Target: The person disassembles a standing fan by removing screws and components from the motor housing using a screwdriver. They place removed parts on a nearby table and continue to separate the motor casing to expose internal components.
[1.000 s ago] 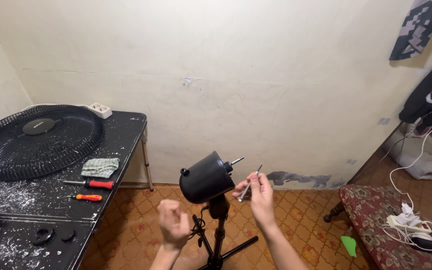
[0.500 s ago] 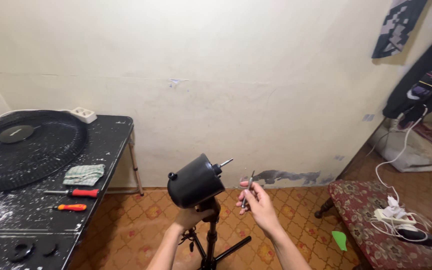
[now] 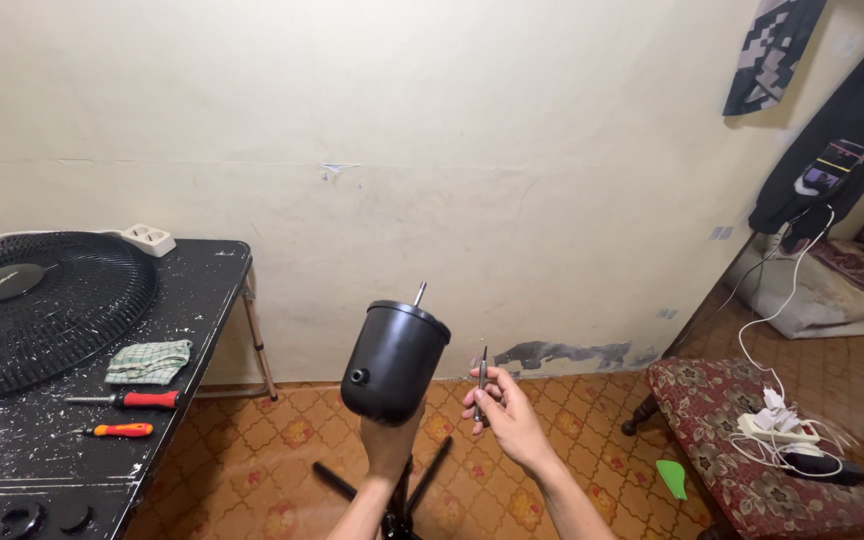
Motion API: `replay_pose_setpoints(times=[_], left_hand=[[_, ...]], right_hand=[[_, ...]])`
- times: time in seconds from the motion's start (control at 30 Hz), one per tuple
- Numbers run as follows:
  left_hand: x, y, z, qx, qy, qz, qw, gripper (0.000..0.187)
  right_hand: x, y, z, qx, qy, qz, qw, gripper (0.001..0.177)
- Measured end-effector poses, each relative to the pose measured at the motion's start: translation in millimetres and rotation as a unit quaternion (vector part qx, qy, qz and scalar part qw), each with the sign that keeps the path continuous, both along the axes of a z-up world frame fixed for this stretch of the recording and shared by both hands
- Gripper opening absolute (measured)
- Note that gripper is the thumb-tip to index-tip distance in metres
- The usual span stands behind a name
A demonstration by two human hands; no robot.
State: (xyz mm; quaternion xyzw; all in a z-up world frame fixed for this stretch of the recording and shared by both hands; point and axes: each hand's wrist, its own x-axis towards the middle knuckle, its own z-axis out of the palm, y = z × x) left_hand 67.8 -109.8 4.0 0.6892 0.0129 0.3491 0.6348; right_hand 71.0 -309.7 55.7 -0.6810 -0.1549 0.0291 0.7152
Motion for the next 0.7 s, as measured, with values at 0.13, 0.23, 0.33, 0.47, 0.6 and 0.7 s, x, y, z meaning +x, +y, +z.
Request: replay_pose_setpoints(times=[0.13, 0.23, 0.33, 0.47, 0.6, 0.7], left_hand=[[-2, -9, -13, 0.022, -0.038, 0.041, 0.998, 0.042], [-4, -15, -42, 0.051, -0.049, 0.084, 0.994, 0.046], [-1, -17, -70, 0.084, -0.024, 0.149, 0.985, 0.050], [17, 5, -96, 0.112, 0.083, 0.059, 0.989, 0.047], [31, 72, -92, 0.094, 0.160, -0.188, 0.964, 0.040], [19, 128, -57, -0.037, 0.125, -0.275, 0.953, 0.051]], right_hand=[[0, 2, -2, -0.011, -0.005, 0.003, 1.000, 0.034], [0, 8, -6, 0.027, -0.021, 0.008, 0.999, 0.029], [-4, 15, -9, 0.018, -0.016, 0.014, 1.000, 0.030], [-10, 25, -8, 0.005, -0.003, 0.003, 1.000, 0.034], [-13, 44, -4, -0.001, 0.021, -0.007, 1.000, 0.036], [-17, 62, -4, 0.024, 0.008, -0.009, 1.000, 0.036]])
